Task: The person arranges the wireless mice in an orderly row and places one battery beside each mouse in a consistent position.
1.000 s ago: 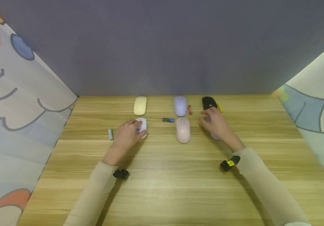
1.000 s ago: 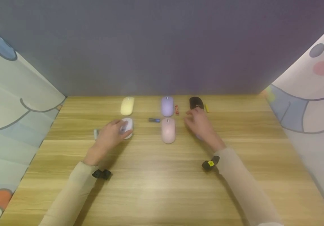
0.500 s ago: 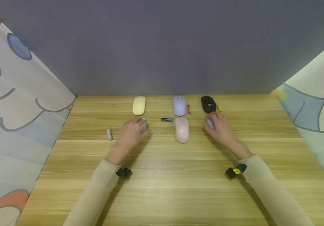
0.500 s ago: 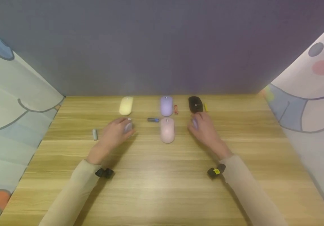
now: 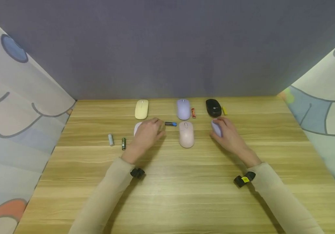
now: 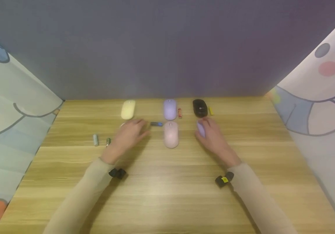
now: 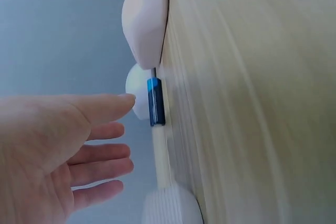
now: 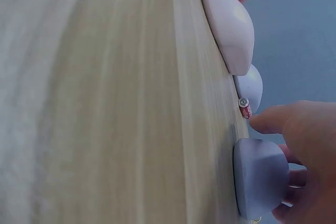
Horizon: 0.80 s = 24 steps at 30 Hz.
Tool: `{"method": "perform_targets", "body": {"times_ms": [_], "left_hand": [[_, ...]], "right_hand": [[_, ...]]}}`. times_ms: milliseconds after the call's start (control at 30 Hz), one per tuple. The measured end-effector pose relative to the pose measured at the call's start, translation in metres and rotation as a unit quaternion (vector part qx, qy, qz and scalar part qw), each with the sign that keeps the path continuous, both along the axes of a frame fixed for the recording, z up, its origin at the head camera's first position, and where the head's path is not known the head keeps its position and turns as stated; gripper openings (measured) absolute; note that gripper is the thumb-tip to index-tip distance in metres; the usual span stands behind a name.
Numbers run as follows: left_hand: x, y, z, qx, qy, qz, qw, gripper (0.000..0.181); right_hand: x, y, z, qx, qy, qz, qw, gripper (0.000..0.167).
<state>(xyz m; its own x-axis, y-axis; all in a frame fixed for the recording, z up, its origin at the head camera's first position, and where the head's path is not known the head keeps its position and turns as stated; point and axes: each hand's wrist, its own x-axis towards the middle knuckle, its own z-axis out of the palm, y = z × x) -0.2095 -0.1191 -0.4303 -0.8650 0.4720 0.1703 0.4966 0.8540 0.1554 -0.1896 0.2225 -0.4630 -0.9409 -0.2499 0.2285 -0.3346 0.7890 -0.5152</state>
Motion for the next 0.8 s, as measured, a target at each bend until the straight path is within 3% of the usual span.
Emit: {"method": "perform_targets", "body": {"times_ms": [433,667,800], "left_hand": [[-0.021,0.019,-0.015,0.020,-0.038,-0.012,0.9990,0.030],[-0.023,0.027,-0.016,0.020,-0.051,-0.004,0.9985,0.026],[-0.025,0.031,-0.015,-0.004,-0.046,0.004,0.9989,0.022]], "right_hand": [[0.000,0.003,0.000,0.002,-0.018,0.005,0.9998,0.050],[0.000,0.002,0.000,0.012,-0.024,-0.001,0.9997,0.052],[0.000,0.003,0.000,0.014,-0.023,-0.003,0.9996,0.052]]}}
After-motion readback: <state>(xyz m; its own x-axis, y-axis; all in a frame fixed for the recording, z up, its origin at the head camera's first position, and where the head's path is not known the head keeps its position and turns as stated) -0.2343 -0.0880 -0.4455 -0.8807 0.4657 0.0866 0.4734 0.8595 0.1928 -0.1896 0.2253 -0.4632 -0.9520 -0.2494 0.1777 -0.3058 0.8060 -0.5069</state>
